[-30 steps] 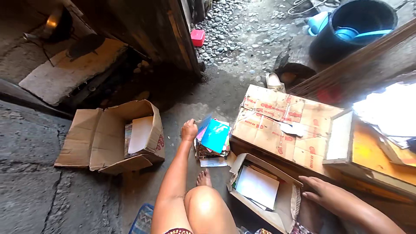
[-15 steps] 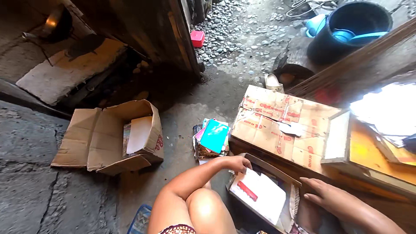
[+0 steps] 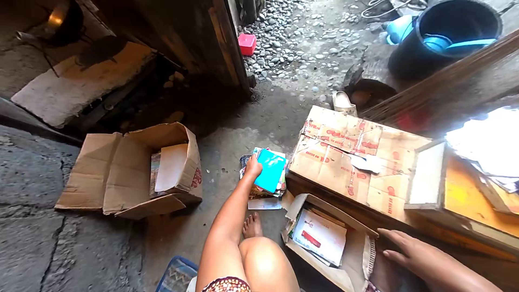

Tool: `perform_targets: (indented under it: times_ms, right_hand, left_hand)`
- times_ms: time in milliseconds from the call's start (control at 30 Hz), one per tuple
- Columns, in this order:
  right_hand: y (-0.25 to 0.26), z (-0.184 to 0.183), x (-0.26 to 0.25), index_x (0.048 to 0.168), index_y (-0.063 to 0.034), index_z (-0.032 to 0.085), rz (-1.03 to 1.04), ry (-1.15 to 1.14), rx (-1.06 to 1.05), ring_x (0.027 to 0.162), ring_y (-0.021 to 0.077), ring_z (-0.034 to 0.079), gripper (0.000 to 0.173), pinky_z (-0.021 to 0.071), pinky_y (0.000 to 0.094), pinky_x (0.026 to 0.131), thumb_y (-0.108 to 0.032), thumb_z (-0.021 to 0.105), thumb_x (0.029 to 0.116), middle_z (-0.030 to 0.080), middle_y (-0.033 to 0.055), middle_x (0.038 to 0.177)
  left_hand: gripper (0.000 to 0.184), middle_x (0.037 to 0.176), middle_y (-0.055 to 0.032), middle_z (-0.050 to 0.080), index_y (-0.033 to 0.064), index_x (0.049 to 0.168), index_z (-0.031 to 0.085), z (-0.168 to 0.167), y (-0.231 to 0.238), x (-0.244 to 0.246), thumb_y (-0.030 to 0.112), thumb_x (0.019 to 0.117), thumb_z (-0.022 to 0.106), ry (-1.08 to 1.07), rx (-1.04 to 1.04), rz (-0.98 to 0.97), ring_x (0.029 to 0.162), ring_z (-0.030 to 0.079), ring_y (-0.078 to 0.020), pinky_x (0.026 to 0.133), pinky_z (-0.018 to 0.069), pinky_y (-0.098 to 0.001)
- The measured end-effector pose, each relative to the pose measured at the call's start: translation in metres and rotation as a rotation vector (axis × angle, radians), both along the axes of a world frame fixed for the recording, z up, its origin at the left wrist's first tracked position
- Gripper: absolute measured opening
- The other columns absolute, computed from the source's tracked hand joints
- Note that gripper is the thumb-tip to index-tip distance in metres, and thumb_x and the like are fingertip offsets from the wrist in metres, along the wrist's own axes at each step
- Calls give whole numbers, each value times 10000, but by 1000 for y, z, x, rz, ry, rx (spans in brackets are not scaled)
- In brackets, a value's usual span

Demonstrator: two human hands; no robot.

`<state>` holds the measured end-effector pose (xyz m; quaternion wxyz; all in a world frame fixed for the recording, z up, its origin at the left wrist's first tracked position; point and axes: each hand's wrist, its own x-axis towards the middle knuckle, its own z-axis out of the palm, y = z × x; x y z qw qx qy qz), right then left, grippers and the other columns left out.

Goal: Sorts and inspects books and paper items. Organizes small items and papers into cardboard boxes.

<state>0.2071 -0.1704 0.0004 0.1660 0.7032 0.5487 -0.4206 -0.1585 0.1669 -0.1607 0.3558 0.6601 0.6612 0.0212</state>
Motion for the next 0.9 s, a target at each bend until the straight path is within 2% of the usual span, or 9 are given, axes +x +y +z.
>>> perform_targets:
  times_ms: [133, 167, 267, 333, 433, 533, 600, 733, 900]
  right_hand:
    - [3, -4, 1, 1538, -112, 466, -10, 5, -10, 1320, 417, 563, 590, 450, 624, 1078, -340, 642, 1023, 532, 202, 1489]
    - [4, -4, 1, 1536, -113, 468, -11, 7, -13, 1320, 415, 563, 589, 451, 625, 1078, -339, 645, 1022, 531, 200, 1490]
    - [8, -5, 1, 1536, -115, 467, 3, 15, -18, 1319, 413, 565, 583, 453, 622, 1077, -334, 640, 1025, 527, 196, 1497]
    - [11, -4, -1, 1531, -99, 471, 10, 24, -24, 1328, 423, 556, 580, 444, 636, 1080, -323, 642, 1024, 524, 213, 1496]
    - [14, -5, -2, 1533, -96, 467, 29, 20, -33, 1328, 420, 556, 584, 444, 626, 1083, -331, 637, 1026, 532, 218, 1484]
    - [14, -7, -2, 1532, -97, 467, 31, 25, -32, 1307, 424, 572, 586, 454, 630, 1069, -329, 641, 1023, 537, 216, 1479]
    - [14, -7, -2, 1537, -103, 463, 22, 31, -40, 1309, 421, 571, 592, 451, 626, 1074, -339, 638, 1024, 537, 213, 1481]
    - [16, -7, -2, 1541, -106, 461, 16, 23, -57, 1316, 421, 565, 594, 448, 620, 1080, -349, 631, 1027, 532, 207, 1490]
    - [19, -8, -1, 1547, -119, 454, 25, 6, -72, 1316, 413, 569, 596, 455, 619, 1074, -366, 621, 1030, 526, 197, 1500]
  left_hand:
    - [819, 1640, -233, 293, 31, 1623, 214, -32, 0, -18, 343, 987, 626, 171, -48, -133, 1529, 271, -391, 1216, 264, -591]
    - [844, 1632, -239, 309, 33, 1629, 192, -35, -2, -20, 370, 988, 626, 204, -89, -137, 1517, 295, -399, 1211, 273, -590]
    - [770, 1435, -279, 541, -15, 1583, 269, -30, -15, -10, 353, 1001, 613, 278, -200, -81, 1331, 540, -434, 1083, 446, -610]
    - [721, 1356, -290, 593, -57, 1536, 303, -22, -28, 4, 312, 999, 611, 275, -270, 3, 1256, 603, -433, 1029, 495, -601]
    - [896, 1388, -303, 563, -81, 1560, 220, -20, -40, 14, 400, 958, 676, 253, -343, 54, 1280, 589, -421, 1062, 481, -570]
    - [982, 1530, -295, 419, 18, 1591, 280, -35, -34, 5, 488, 872, 756, 279, -300, 66, 1379, 473, -458, 1092, 432, -614]
    - [1072, 1598, -270, 331, 98, 1635, 227, -47, -24, -7, 543, 833, 780, 263, -280, 38, 1443, 377, -457, 1135, 368, -622]
    - [1077, 1522, -304, 440, 95, 1652, 75, -77, -14, -20, 429, 897, 767, -25, -311, 87, 1378, 498, -431, 1137, 412, -581]
    - [1242, 1535, -313, 406, 75, 1645, 31, -80, -17, -11, 408, 786, 864, -32, -329, 209, 1389, 476, -434, 1137, 411, -573]
